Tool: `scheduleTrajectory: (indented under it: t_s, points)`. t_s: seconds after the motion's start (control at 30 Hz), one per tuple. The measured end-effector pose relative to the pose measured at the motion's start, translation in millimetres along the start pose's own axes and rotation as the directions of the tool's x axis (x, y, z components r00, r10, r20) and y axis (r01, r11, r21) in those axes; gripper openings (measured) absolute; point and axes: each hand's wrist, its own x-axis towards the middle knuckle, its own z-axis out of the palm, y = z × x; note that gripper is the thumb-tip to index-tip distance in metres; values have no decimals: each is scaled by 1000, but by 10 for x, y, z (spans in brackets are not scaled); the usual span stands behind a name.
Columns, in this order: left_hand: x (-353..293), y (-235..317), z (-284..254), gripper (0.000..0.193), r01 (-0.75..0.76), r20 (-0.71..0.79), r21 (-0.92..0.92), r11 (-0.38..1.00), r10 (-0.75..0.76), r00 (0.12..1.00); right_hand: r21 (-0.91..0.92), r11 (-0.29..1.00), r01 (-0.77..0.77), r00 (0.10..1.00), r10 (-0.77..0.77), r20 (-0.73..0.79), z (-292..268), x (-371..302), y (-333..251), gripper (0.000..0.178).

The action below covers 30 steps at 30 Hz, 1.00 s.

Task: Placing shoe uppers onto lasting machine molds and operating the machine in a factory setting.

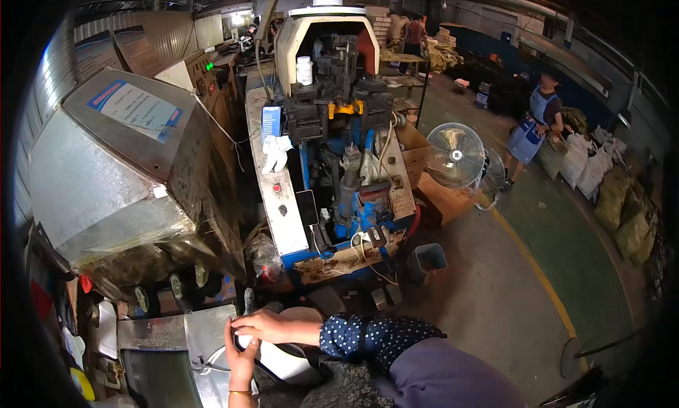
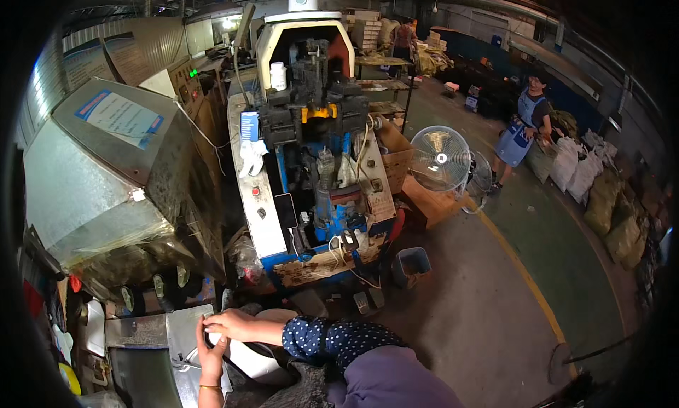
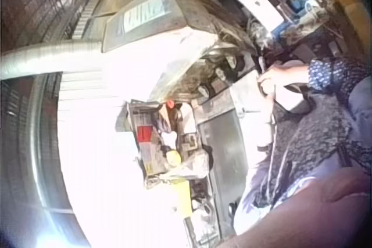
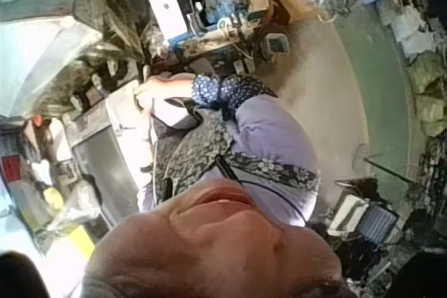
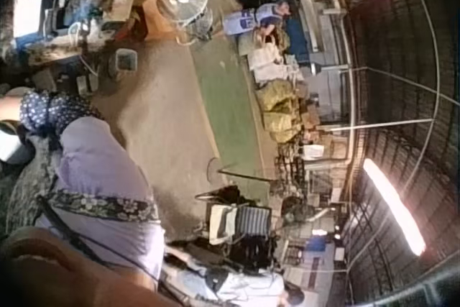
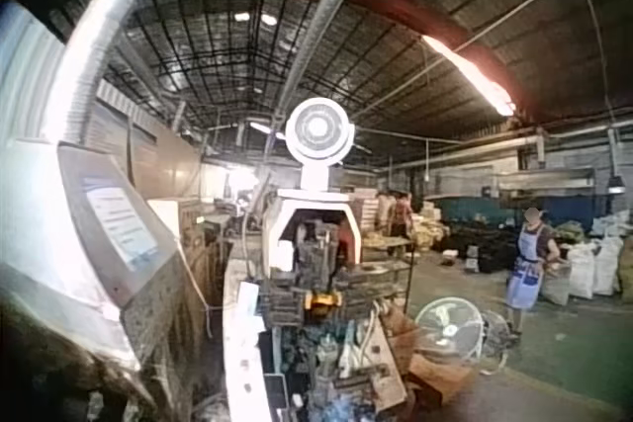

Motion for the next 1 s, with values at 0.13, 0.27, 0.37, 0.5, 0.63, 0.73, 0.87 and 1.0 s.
scheduleTrajectory:
  t_s: [0.13,0.27,0.37,0.5,0.63,0.73,0.87,1.0]
  points:
    - [-97,12,-16,80,27,-62,26,999,-25,998,150,989,5,1000,-9,24,43,4,-63,33]
    - [-36,-85,-186,56,151,40,-808,569,-203,978,174,980,98,993,-86,-77,125,-66,-156,30]
    - [113,-240,-219,43,361,136,-665,654,-369,919,5,989,149,989,-149,5,71,-89,-262,23]
    - [237,-320,-91,36,392,194,-753,528,-391,900,-34,979,-203,966,206,157,-94,-76,-402,22]
    - [86,-171,94,49,63,-237,-494,867,-204,950,84,996,41,999,-40,-15,-170,-118,-377,27]
    - [-152,-11,163,71,-172,-157,97,980,186,970,120,991,58,998,-59,-1,-151,-122,-260,30]
    - [-306,54,113,79,-39,-159,242,970,79,984,70,996,-58,995,52,88,-14,-89,-182,32]
    - [-230,-78,-17,73,8,-132,137,991,10,991,412,883,-226,958,278,-71,188,-322,-265,40]
